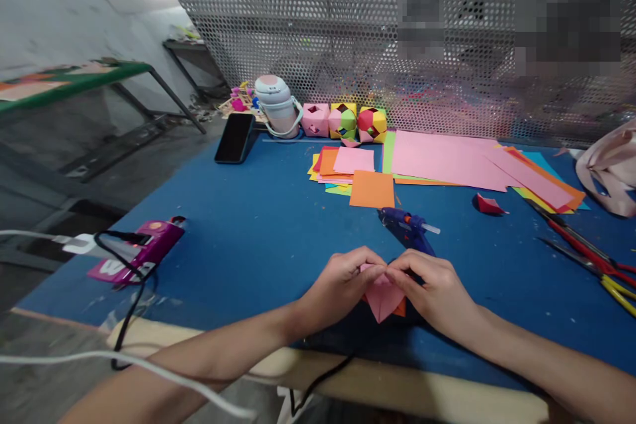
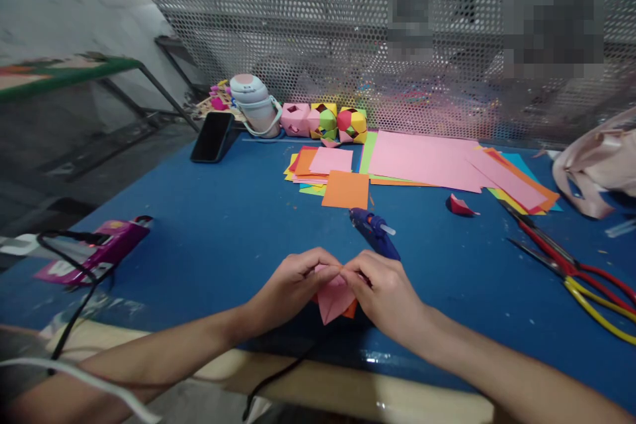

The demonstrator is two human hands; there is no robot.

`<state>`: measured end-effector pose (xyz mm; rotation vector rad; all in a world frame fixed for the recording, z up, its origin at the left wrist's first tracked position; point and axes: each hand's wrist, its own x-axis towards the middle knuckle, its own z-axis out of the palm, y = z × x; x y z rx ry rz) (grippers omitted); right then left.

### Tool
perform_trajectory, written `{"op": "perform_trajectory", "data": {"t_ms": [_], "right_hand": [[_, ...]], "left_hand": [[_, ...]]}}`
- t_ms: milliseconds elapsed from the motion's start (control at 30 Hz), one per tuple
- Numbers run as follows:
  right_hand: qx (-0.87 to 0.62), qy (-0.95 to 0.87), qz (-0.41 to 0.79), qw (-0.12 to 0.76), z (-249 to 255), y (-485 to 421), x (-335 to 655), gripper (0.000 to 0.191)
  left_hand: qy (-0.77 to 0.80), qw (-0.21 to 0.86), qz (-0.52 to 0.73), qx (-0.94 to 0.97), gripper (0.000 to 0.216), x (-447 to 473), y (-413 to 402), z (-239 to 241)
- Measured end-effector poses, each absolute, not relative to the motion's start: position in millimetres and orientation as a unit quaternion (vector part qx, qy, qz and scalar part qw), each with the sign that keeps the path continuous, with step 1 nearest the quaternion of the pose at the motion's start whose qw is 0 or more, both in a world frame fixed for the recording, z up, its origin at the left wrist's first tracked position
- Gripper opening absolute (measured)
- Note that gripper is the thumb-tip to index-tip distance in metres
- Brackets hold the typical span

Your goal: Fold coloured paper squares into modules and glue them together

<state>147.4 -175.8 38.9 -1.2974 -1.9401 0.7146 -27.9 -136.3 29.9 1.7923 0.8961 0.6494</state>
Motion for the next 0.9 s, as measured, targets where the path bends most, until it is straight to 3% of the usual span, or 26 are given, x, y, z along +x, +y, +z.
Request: {"op": "perform_trajectory", "data": {"t_ms": [167,267,467,733,900], "right_hand": [[-0.521,-0.717,0.321,0.334,44.8,-174.6,148.1,0.023],[-0.532,-0.72,0.299,0.331,43.4,-174.1,147.5,0.021],[-0.461,-0.803,0.217,0.309,34.8,-172.8,148.2,0.026],[-0.574,-0.706,0.29,0.297,39.4,-173.3,147.3,0.017],[-0.56,-0.723,0.247,0.322,34.2,-170.8,146.6,0.022]], "left_hand": [[0.454,0.458,0.281,0.711,0.014,-27.2,-134.5,32.0],[0.485,0.487,0.28,0.67,0.008,-25.3,-135.1,30.6],[0.429,0.518,0.251,0.696,0.013,-24.0,-135.5,30.4],[0.444,0.554,0.387,0.589,0.012,-22.7,-134.2,26.3],[0.42,0.62,0.357,0.558,0.013,-21.6,-133.9,23.0]]}}
